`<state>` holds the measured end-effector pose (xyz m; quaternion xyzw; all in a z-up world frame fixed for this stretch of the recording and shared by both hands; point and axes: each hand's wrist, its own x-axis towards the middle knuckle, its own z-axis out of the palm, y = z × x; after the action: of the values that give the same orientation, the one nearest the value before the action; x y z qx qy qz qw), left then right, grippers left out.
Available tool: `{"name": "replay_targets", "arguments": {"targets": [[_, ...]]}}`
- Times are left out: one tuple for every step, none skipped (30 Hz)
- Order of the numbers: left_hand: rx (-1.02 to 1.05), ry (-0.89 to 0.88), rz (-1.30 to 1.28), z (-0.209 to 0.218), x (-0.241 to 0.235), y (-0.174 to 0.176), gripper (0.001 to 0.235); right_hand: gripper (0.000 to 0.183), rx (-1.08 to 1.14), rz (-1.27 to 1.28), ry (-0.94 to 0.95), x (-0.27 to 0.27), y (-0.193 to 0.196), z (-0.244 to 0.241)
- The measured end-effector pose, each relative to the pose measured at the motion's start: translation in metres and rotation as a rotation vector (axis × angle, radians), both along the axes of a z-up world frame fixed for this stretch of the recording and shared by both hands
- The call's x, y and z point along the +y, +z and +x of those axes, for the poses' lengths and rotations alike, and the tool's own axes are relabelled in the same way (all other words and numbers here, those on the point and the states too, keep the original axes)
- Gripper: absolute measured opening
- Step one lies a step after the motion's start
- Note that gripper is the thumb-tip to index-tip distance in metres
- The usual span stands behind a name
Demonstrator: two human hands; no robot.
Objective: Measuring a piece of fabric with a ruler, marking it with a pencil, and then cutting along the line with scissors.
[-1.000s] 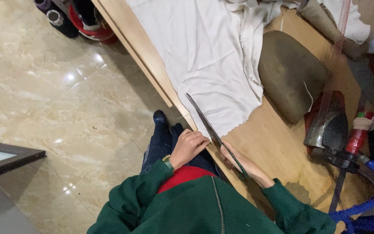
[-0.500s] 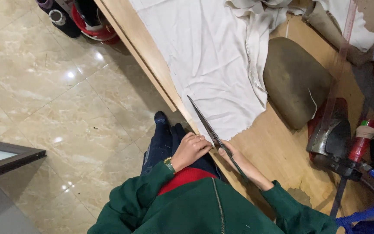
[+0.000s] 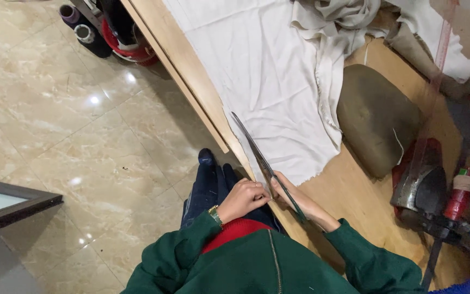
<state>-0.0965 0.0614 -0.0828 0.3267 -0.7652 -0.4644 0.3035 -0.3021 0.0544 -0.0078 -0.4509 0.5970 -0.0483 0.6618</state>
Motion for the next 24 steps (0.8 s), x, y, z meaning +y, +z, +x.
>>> {"name": "replay_targets", "arguments": {"targets": [[-0.001, 0.001, 0.001, 0.001, -0.001, 0.001, 0.008, 0.082, -0.001, 0.001, 0.001, -0.002, 0.005, 0.003], [-0.007, -0.005, 0.006, 0.002, -0.002, 0.003, 0.013, 0.079, -0.004, 0.013, -0.004, -0.003, 0.010, 0.007], [-0.012, -0.011, 0.011, 0.003, -0.004, 0.004, 0.018, 0.076, -0.008, 0.025, -0.010, -0.004, 0.016, 0.010], [-0.012, -0.009, 0.012, 0.004, -0.005, 0.004, 0.018, 0.076, -0.007, 0.026, -0.008, 0.000, 0.000, 0.008], [-0.010, -0.032, 0.026, 0.004, -0.006, 0.003, 0.013, 0.074, -0.064, 0.059, -0.067, 0.004, -0.015, 0.005], [-0.007, -0.054, 0.041, 0.005, -0.007, 0.003, 0.008, 0.072, -0.120, 0.093, -0.126, 0.008, -0.030, 0.002], [-0.007, -0.052, 0.043, 0.005, -0.008, 0.003, 0.008, 0.072, -0.120, 0.095, -0.124, 0.001, -0.012, 0.009], [-0.021, -0.067, 0.045, 0.005, -0.009, 0.003, 0.009, 0.067, -0.148, 0.091, -0.151, -0.005, 0.006, 0.014], [-0.036, -0.081, 0.047, 0.006, -0.010, 0.003, 0.010, 0.062, -0.175, 0.088, -0.177, -0.011, 0.024, 0.020], [-0.035, -0.079, 0.049, 0.006, -0.010, 0.001, 0.010, 0.062, -0.174, 0.090, -0.175, -0.011, 0.020, 0.017], [-0.041, -0.099, 0.049, 0.007, -0.010, -0.001, 0.011, 0.062, -0.184, 0.095, -0.163, -0.010, 0.016, 0.015], [-0.046, -0.118, 0.049, 0.007, -0.010, -0.003, 0.013, 0.061, -0.193, 0.101, -0.150, -0.010, 0.012, 0.012], [-0.045, -0.115, 0.051, 0.007, -0.010, -0.001, 0.013, 0.061, -0.191, 0.102, -0.148, -0.012, 0.017, 0.014], [-0.022, -0.142, 0.075, 0.008, -0.013, 0.001, 0.012, 0.069, -0.177, 0.116, -0.126, -0.017, 0.021, 0.017], [0.002, -0.169, 0.100, 0.009, -0.016, 0.002, 0.012, 0.076, -0.163, 0.129, -0.105, -0.022, 0.025, 0.020], [0.002, -0.169, 0.104, 0.009, -0.018, -0.001, 0.012, 0.076, -0.163, 0.133, -0.105, -0.029, 0.031, 0.026], [0.002, -0.194, 0.140, 0.010, -0.020, -0.003, 0.012, 0.084, -0.157, 0.118, -0.082, -0.037, 0.037, 0.031], [0.002, -0.221, 0.171, 0.010, -0.024, -0.007, 0.013, 0.093, -0.153, 0.098, -0.060, -0.046, 0.041, 0.037], [0.001, -0.222, 0.170, 0.009, -0.020, -0.010, 0.013, 0.093, -0.153, 0.097, -0.060, -0.040, 0.013, 0.027], [-0.009, -0.253, 0.181, 0.009, -0.022, -0.013, 0.012, 0.090, -0.158, 0.085, -0.059, -0.038, -0.016, 0.020], [-0.019, -0.283, 0.191, 0.009, -0.024, -0.016, 0.011, 0.086, -0.163, 0.073, -0.057, -0.036, -0.044, 0.012], [-0.016, -0.285, 0.195, 0.009, -0.025, -0.016, 0.011, 0.086, -0.160, 0.077, -0.059, -0.040, -0.032, 0.018], [-0.036, -0.317, 0.244, 0.010, -0.025, -0.017, 0.011, 0.090, -0.130, 0.087, -0.041, -0.044, -0.020, 0.023], [-0.059, -0.346, 0.285, 0.010, -0.030, -0.018, 0.012, 0.093, -0.100, 0.089, -0.020, -0.052, -0.009, 0.029]]}}
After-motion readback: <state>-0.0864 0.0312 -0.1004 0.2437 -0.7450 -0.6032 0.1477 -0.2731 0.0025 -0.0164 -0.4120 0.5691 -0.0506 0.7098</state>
